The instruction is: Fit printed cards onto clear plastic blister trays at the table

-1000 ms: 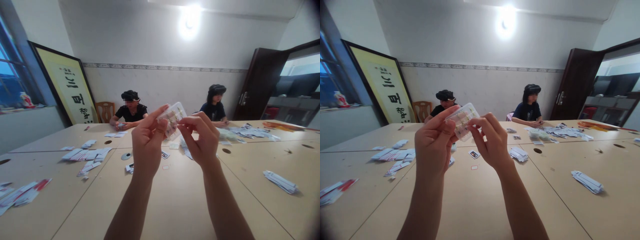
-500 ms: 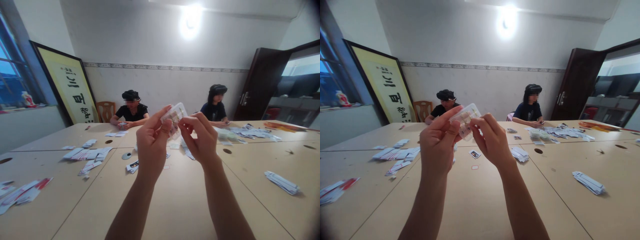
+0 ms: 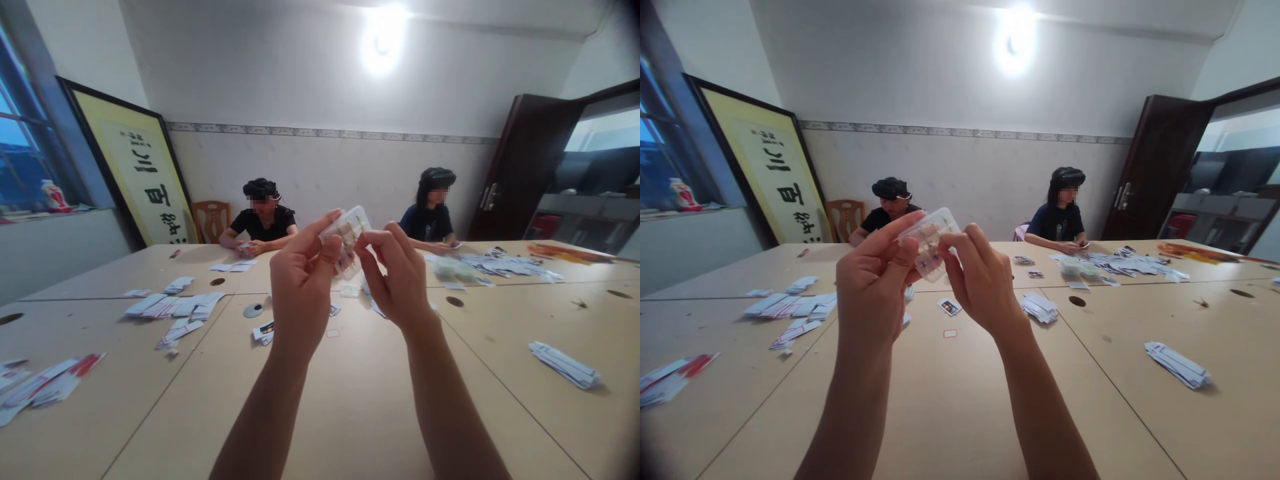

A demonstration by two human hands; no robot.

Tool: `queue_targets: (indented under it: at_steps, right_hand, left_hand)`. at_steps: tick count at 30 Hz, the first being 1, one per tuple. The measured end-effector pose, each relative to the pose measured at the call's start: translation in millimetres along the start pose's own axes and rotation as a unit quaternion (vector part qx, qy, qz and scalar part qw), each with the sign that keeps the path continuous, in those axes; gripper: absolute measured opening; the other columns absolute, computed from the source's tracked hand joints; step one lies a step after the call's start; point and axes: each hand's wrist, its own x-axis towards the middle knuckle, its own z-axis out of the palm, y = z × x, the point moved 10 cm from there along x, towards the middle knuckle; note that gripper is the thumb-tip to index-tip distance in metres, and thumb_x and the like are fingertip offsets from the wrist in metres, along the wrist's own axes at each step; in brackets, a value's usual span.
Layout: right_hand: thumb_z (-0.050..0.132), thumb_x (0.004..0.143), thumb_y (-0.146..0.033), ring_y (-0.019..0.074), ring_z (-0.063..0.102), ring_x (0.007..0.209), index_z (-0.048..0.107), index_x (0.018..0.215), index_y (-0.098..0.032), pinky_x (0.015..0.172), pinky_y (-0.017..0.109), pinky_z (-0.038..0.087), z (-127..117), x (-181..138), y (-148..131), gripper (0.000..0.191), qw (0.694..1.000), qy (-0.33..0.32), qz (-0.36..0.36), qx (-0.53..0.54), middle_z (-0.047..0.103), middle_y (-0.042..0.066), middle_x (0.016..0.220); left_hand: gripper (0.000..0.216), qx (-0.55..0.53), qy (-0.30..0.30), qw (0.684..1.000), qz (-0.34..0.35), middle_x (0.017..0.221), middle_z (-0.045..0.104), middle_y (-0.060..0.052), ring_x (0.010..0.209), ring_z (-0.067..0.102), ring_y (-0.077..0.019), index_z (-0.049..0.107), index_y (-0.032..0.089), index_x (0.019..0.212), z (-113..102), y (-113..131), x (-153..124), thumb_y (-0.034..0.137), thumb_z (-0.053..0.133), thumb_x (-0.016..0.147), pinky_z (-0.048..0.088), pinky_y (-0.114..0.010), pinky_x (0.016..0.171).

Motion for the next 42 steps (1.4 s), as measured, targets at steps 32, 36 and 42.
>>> queue_targets:
  at_steps: [32,36,42]
  right_hand:
    - [0.053,0.1,-0.013,0.0096,0.045,0.065,0.055,0.099,-0.022,0.059,0.025,0.039,-6,3,9,0.01,0.997,-0.014,0.029,0.074,0.046,-0.002,0.085]
    - [0.053,0.1,-0.012,0.0095,0.044,0.066,0.055,0.1,-0.022,0.059,0.025,0.038,-4,2,7,0.01,0.997,-0.017,0.025,0.067,0.045,-0.002,0.085]
    - [0.052,0.1,-0.014,0.0108,0.043,0.066,0.053,0.098,-0.023,0.059,0.026,0.038,-1,1,7,0.009,0.998,-0.025,0.031,0.057,0.045,-0.002,0.085]
  left_hand:
    - [0.044,-0.002,-0.011,1.0,-0.015,0.103,0.079,-0.01,0.086,0.074,-0.0196,0.073,0.021,0.123,2,-1,-1,0.043,0.078,0.084,0.061,-0.027,0.07]
    - [0.042,0.01,-0.008,1.0,-0.01,0.103,0.079,-0.009,0.085,0.074,-0.0194,0.074,0.021,0.121,3,1,-2,0.042,0.078,0.085,0.061,-0.028,0.071]
    - [0.043,0.032,0.001,0.999,-0.004,0.103,0.08,-0.01,0.08,0.073,-0.0179,0.075,0.02,0.119,5,5,-2,0.045,0.077,0.084,0.062,-0.027,0.071]
